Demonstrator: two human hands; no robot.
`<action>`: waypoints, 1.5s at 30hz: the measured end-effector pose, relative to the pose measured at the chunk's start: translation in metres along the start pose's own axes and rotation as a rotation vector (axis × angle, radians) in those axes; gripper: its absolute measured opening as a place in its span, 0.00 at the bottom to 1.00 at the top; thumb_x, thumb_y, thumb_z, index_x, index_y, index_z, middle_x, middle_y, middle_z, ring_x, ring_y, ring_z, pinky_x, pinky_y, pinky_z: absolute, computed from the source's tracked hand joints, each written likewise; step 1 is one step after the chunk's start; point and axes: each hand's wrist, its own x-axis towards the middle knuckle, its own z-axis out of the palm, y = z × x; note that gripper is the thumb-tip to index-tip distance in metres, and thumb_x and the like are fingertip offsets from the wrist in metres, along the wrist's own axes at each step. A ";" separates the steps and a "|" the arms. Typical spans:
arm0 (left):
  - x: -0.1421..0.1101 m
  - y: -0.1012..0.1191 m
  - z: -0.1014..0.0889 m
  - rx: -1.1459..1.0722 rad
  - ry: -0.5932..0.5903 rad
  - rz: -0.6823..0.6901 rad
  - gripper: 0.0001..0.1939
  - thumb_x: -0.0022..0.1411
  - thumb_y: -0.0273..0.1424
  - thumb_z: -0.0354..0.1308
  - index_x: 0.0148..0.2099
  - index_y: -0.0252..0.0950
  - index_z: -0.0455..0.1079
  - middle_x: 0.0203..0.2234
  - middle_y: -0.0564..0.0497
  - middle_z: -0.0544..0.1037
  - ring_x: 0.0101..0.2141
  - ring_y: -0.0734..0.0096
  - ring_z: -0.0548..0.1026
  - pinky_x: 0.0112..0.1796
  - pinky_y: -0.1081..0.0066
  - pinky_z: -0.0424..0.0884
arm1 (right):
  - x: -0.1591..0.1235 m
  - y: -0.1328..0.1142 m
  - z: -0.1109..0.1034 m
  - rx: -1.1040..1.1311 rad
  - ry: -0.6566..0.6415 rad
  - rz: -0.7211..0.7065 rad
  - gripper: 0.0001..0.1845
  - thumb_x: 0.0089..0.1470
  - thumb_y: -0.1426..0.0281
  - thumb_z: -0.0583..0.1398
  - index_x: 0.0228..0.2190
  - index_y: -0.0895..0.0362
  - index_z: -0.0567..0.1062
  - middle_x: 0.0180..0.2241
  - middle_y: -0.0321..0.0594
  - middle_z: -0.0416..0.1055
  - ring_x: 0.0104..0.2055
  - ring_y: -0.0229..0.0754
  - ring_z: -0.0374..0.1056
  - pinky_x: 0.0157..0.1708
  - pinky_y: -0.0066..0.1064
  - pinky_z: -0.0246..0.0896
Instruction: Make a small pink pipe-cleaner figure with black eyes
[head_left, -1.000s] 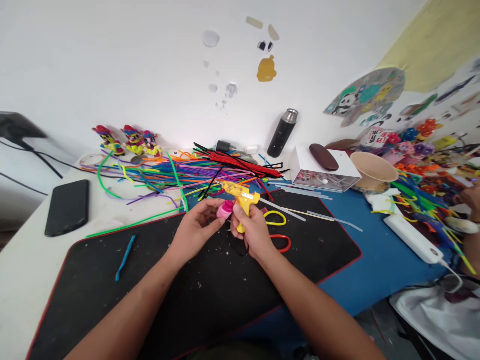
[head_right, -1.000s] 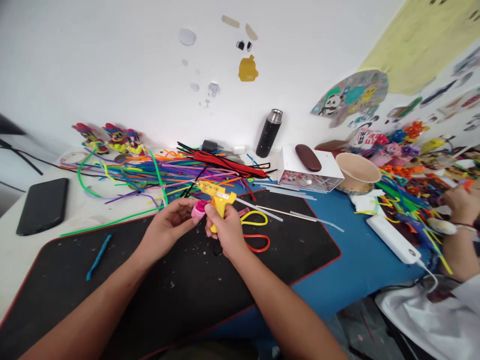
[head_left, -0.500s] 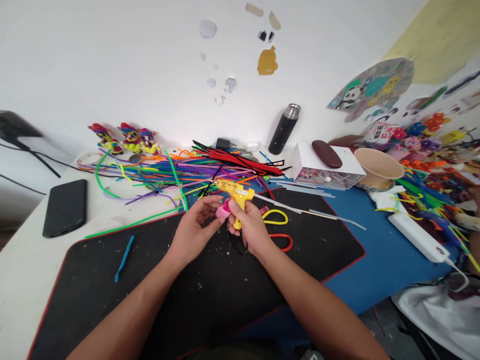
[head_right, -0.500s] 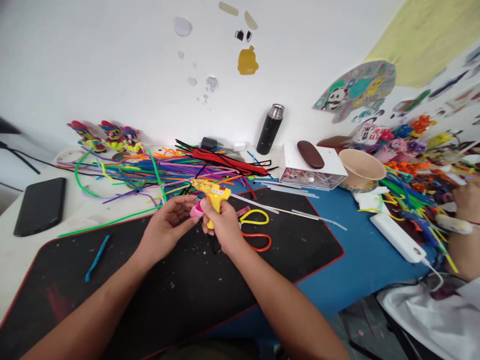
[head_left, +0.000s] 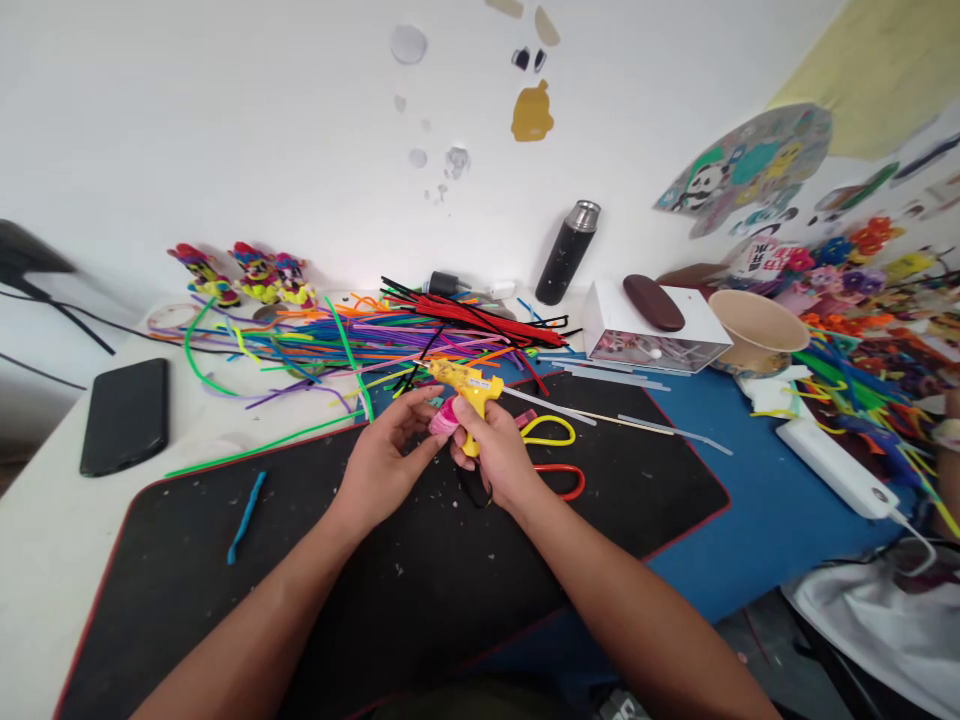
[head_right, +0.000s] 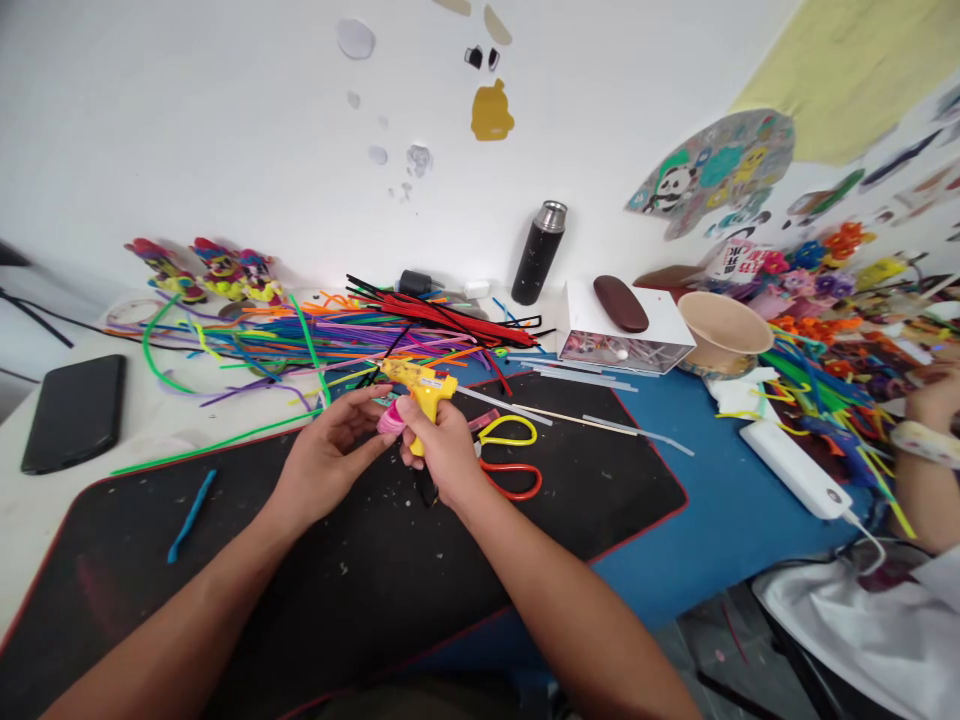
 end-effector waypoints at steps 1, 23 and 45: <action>0.000 0.000 0.000 0.007 -0.002 0.001 0.24 0.67 0.31 0.67 0.64 0.40 0.72 0.41 0.49 0.83 0.43 0.63 0.83 0.52 0.59 0.79 | 0.000 0.000 0.000 0.003 0.001 0.003 0.32 0.47 0.43 0.74 0.31 0.54 0.70 0.19 0.26 0.67 0.14 0.31 0.60 0.12 0.22 0.48; 0.002 -0.008 0.001 -0.131 0.025 -0.121 0.21 0.63 0.38 0.72 0.54 0.38 0.72 0.42 0.47 0.83 0.44 0.62 0.83 0.50 0.61 0.78 | -0.002 0.004 -0.001 0.017 0.009 -0.004 0.33 0.51 0.40 0.71 0.26 0.55 0.69 0.19 0.29 0.67 0.15 0.30 0.60 0.12 0.22 0.46; 0.004 -0.002 0.000 -0.364 0.051 -0.242 0.24 0.59 0.38 0.77 0.56 0.39 0.79 0.41 0.49 0.83 0.41 0.67 0.80 0.42 0.67 0.82 | -0.007 -0.002 -0.005 0.004 0.048 -0.056 0.30 0.51 0.43 0.72 0.34 0.56 0.74 0.18 0.27 0.67 0.15 0.32 0.61 0.13 0.21 0.46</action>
